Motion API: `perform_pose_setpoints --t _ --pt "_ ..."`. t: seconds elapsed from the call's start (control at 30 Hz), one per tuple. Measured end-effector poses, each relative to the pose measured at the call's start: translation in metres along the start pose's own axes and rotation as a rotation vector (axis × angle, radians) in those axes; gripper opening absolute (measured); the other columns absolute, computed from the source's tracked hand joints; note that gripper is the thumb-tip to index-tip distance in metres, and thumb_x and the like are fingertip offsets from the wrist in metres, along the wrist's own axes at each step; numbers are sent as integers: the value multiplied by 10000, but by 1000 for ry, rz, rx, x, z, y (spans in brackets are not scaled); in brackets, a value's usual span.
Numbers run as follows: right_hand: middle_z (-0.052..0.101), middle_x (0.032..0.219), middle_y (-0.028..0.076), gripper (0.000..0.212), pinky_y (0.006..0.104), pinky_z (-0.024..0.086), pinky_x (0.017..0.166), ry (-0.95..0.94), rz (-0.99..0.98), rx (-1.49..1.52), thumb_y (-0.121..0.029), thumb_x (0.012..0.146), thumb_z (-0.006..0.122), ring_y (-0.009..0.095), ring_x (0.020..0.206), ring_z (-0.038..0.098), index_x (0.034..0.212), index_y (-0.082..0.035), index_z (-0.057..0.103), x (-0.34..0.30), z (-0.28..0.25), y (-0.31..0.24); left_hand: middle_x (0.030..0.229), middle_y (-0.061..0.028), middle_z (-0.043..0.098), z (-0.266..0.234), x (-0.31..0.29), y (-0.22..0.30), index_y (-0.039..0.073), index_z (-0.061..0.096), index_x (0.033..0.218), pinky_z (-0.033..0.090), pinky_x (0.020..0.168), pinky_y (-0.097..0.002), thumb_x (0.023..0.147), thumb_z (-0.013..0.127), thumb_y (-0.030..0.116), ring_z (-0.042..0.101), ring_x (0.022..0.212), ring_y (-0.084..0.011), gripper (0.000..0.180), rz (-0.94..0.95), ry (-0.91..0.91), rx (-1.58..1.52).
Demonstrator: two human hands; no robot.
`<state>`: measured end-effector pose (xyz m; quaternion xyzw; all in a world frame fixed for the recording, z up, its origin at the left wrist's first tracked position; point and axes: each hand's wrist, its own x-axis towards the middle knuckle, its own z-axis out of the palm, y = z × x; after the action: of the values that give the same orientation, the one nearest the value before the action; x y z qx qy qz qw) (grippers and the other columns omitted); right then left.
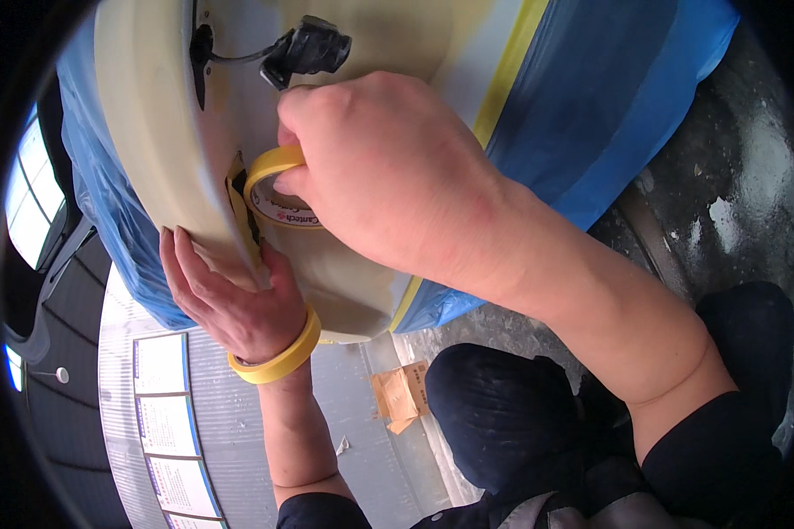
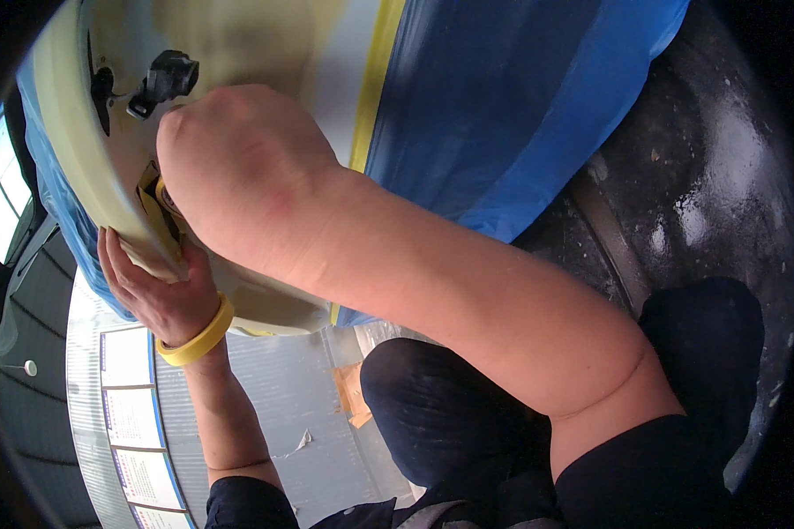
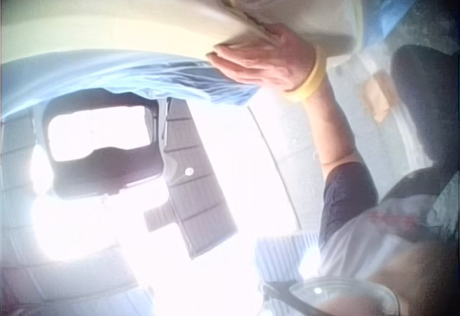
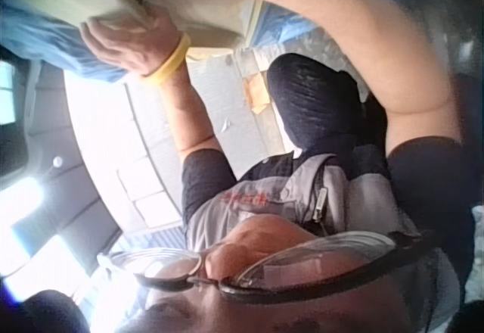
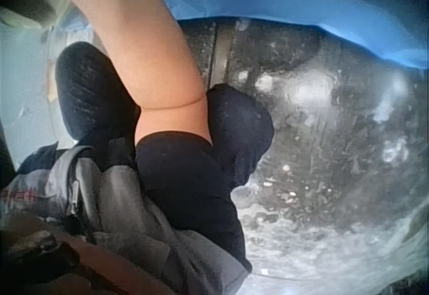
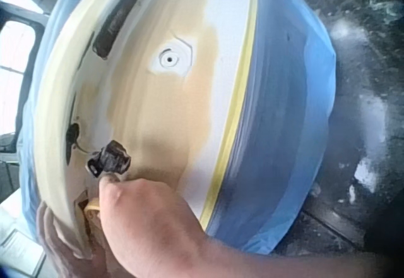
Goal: The person applies yellow masking tape to the edges and contours of a car bumper that is partially covered with blue protective film. They carefully press the tape along the curves and around a sensor to mask off areas.
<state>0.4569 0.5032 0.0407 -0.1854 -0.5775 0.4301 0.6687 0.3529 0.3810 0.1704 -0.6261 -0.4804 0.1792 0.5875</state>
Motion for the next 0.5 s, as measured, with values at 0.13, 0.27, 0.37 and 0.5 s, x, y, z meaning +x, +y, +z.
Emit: perform_pose_setpoints --t 0.13,0.27,0.37,0.5 --pt "744 773 167 138 358 629 698 -3 15 11 -136 788 751 282 743 766 854 -16 736 0 1 0 1474 -256 467 -2 1 0 -15 391 1500 414 1115 -514 769 746 95 482 1347 -431 820 -5 -9 -6" --pt "743 770 170 124 357 627 689 3 21 15 -129 780 747 285 742 765 840 -21 731 0 1 1 1472 -251 468 -1 2 0 -5 385 1508 412 1113 -519 767 753 119 482 1342 -429 836 -3 -3 -4" --pt "735 769 174 151 373 617 700 -10 45 28 -152 798 764 303 745 755 855 -19 724 0 0 1 1473 -248 467 1 1 0 2 384 1512 413 1109 -518 761 758 129 484 1336 -430 848 -18 2 22" --pt "723 772 177 220 409 597 733 -53 108 44 -205 836 799 341 761 737 892 -9 715 1 0 -1 1469 -245 469 2 2 2 6 386 1510 413 1102 -518 750 761 132 485 1329 -431 857 -27 11 31"
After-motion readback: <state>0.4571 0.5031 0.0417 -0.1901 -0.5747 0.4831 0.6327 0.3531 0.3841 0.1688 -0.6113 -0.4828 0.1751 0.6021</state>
